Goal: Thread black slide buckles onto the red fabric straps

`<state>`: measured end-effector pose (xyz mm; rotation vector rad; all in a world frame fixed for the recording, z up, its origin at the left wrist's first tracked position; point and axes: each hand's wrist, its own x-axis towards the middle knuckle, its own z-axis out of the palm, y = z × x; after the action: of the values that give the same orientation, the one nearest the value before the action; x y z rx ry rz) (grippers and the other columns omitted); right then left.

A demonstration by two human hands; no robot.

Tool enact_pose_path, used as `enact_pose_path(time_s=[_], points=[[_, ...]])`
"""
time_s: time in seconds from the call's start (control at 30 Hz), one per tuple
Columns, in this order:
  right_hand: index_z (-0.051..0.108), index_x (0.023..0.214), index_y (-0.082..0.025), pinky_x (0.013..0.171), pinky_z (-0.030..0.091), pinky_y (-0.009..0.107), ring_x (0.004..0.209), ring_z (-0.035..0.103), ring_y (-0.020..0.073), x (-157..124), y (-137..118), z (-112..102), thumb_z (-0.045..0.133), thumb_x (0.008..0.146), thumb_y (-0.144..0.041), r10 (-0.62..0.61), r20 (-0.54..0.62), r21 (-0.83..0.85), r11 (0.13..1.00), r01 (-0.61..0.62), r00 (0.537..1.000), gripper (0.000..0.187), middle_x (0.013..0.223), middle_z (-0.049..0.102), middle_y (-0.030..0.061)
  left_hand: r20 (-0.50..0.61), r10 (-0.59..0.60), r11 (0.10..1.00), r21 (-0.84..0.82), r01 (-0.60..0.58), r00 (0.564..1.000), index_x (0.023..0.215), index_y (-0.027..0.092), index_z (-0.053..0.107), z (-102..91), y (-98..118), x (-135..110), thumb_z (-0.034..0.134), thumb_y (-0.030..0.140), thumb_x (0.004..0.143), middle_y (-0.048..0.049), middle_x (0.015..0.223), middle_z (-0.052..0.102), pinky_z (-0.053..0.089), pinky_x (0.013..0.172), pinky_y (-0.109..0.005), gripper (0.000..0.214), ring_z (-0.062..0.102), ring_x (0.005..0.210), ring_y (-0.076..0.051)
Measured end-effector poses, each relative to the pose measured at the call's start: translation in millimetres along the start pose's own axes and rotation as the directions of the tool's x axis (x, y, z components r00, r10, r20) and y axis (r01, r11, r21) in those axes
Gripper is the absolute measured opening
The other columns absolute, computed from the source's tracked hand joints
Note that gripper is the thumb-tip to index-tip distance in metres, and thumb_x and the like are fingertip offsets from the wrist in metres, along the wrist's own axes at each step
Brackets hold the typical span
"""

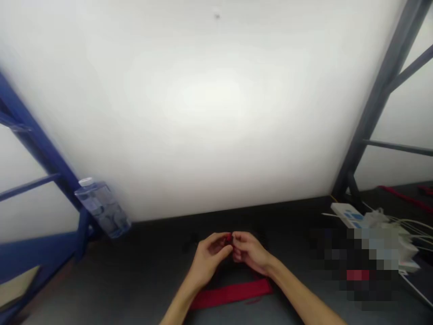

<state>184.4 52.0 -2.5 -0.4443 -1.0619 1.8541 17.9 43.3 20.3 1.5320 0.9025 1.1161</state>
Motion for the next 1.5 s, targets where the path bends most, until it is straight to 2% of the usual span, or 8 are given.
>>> enact_pose_path(time_s=[0.23, 0.33, 0.43, 0.67, 0.9, 1.03, 1.2, 1.5], points=[[0.061, 0.085, -0.018, 0.045, 0.021, 0.02, 0.047, 0.033, 0.006, 0, -3, -7, 0.072, 0.076, -0.035, -0.141, -0.196, -0.221, 0.97, 0.096, 0.97, 0.023, 0.06, 0.049, -0.0056, 0.013, -0.073, 0.997, -0.032, 0.073, 0.997, 0.097, 0.014, 0.071, -3.2, -1, 1, 0.079, 0.03, 0.071, -0.0078, 0.091, 0.071, 0.049, 0.081, -0.031, 0.031, 0.063, 0.086, -0.021], [0.066, 0.091, -0.018, 0.048, 0.026, 0.02, 0.054, 0.039, 0.0069, -1, -9, -6, 0.077, 0.071, -0.034, -0.157, -0.155, -0.271, 0.956, 0.111, 0.975, 0.028, 0.074, 0.055, -0.0018, 0.049, -0.101, 0.991, -0.082, 0.105, 0.994, 0.095, 0.014, 0.071, -3.6, 1, 0, 0.082, 0.028, 0.068, -0.0069, 0.089, 0.07, 0.049, 0.079, -0.03, 0.033, 0.062, 0.084, -0.02], [0.065, 0.085, -0.017, 0.051, 0.03, 0.021, 0.058, 0.042, 0.0088, -2, -9, -6, 0.077, 0.071, -0.036, -0.128, -0.099, -0.308, 0.947, 0.092, 0.987, 0.027, 0.072, 0.055, -0.0011, 0.069, -0.134, 0.979, -0.145, 0.143, 0.988, 0.094, 0.014, 0.071, -3.8, 3, -1, 0.08, 0.03, 0.071, -0.0058, 0.085, 0.07, 0.047, 0.074, -0.028, 0.03, 0.062, 0.077, -0.017], [0.059, 0.082, -0.018, 0.05, 0.029, 0.021, 0.055, 0.037, 0.0082, 1, -4, -10, 0.076, 0.075, -0.033, -0.16, -0.055, -0.295, 0.946, 0.137, 0.986, 0.024, 0.065, 0.048, -0.0045, 0.084, -0.206, 0.949, -0.225, 0.22, 0.975, 0.095, 0.012, 0.073, 0.3, 6, -1, 0.079, 0.029, 0.072, -0.0076, 0.084, 0.072, 0.045, 0.069, -0.026, 0.028, 0.062, 0.073, -0.017], [0.052, 0.089, -0.022, 0.044, 0.023, 0.017, 0.057, 0.042, 0.0076, -1, -17, -5, 0.074, 0.077, -0.037, -0.177, -0.153, -0.017, 0.984, 0.177, 0.972, 0.03, 0.09, 0.06, 0.0013, 0.122, -0.214, 0.954, -0.189, 0.234, 0.969, 0.093, 0.012, 0.071, -1.1, 0, -1, 0.074, 0.031, 0.078, -0.0096, 0.088, 0.073, 0.047, 0.078, -0.03, 0.025, 0.065, 0.08, -0.019], [0.053, 0.093, -0.021, 0.04, 0.024, 0.016, 0.05, 0.042, 0.0073, 0, -15, -5, 0.074, 0.078, -0.037, -0.135, -0.15, -0.024, 0.991, 0.133, 0.979, 0.03, 0.071, 0.059, -0.0017, 0.023, -0.148, 0.976, -0.16, 0.149, 0.989, 0.098, 0.015, 0.067, -3.2, -3, 0, 0.081, 0.025, 0.071, -0.0076, 0.092, 0.072, 0.046, 0.081, -0.029, 0.032, 0.065, 0.085, -0.019], [0.059, 0.093, -0.015, 0.042, 0.038, 0.019, 0.044, 0.047, 0.0076, 2, -9, -9, 0.075, 0.077, -0.035, -0.174, -0.179, -0.193, 0.971, 0.139, 0.968, 0.03, 0.061, 0.06, -0.0024, -0.047, -0.094, 0.986, -0.139, 0.087, 0.994, 0.094, 0.015, 0.065, -4.0, -3, 0, 0.083, 0.021, 0.067, -0.0056, 0.089, 0.071, 0.047, 0.08, -0.028, 0.033, 0.064, 0.084, -0.018], [0.051, 0.064, -0.017, 0.041, 0.043, 0.021, 0.042, 0.056, 0.0115, 0, -7, -6, 0.081, 0.068, -0.032, -0.229, -0.248, -0.297, 0.943, 0.151, 0.941, 0.034, 0.051, 0.064, 0.0, -0.037, -0.047, 0.992, -0.12, 0.043, 0.998, 0.094, 0.015, 0.068, -1.5, 2, -2, 0.082, 0.019, 0.067, -0.0053, 0.088, 0.071, 0.049, 0.081, -0.03, 0.03, 0.064, 0.084, -0.019]])
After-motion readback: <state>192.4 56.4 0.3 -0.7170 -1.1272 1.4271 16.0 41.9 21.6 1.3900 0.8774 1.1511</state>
